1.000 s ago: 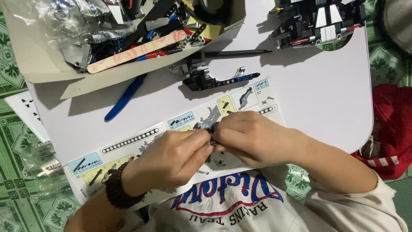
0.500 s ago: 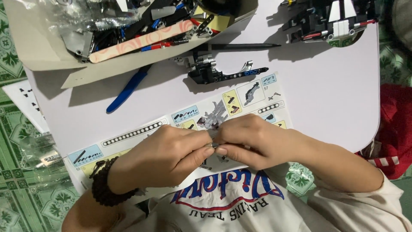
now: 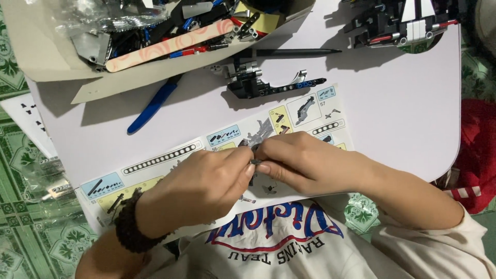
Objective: The person assembles a LEGO Technic model by connecting various small plastic pieces and beams. They follow an instruction manual, occasionally using pliers to adjust or remove parts, and continue building the structure step by step.
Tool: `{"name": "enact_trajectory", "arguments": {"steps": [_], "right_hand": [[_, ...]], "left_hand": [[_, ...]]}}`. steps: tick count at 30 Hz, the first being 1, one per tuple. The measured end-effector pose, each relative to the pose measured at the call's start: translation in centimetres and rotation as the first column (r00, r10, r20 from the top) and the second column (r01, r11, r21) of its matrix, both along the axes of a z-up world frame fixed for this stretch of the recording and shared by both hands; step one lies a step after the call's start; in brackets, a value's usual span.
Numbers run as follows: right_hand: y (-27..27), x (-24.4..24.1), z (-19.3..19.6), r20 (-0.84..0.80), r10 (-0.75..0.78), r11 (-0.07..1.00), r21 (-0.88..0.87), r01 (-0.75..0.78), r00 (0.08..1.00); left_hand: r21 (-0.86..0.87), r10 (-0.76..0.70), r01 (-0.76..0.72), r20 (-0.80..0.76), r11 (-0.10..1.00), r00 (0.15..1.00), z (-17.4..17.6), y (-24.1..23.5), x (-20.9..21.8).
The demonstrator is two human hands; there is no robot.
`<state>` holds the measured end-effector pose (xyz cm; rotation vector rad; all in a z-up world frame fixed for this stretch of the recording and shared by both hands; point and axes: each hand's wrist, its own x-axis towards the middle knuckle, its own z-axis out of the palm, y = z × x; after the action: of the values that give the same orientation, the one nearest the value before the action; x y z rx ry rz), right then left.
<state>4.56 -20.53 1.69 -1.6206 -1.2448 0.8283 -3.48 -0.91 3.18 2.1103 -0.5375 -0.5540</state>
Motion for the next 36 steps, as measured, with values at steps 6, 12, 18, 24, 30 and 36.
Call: {"name": "enact_trajectory", "arguments": {"steps": [6,12,18,24,30,36], "right_hand": [[-0.1,-0.4,-0.7,0.011,-0.027,0.994,0.107,0.026,1.000],[0.1,0.0,0.7,-0.122,0.002,0.989,0.148,0.016,0.993],[0.0,0.3,0.4,-0.144,-0.015,0.998,0.055,0.024,0.989],[0.2,-0.2,0.0,-0.132,-0.050,0.990,0.125,0.067,0.990],[0.4,-0.1,0.2,-0.135,0.019,0.958,0.286,0.021,0.991],[0.6,0.1,0.4,-0.232,0.010,0.970,0.238,0.046,0.973]], "left_hand": [[-0.072,-0.024,0.030,0.082,0.997,0.996,-0.6,0.2,-0.4],[-0.190,-0.034,-0.015,-0.250,0.982,0.968,-0.4,0.8,0.3],[-0.058,0.010,-0.005,0.087,0.998,0.996,0.5,0.3,-0.3],[-0.092,0.009,-0.005,0.041,0.996,0.999,0.3,0.4,-0.3],[-0.221,-0.014,-0.018,-0.142,0.975,0.990,0.6,0.7,0.0],[-0.222,-0.006,-0.021,-0.119,0.975,0.993,0.6,0.8,0.1]]}}
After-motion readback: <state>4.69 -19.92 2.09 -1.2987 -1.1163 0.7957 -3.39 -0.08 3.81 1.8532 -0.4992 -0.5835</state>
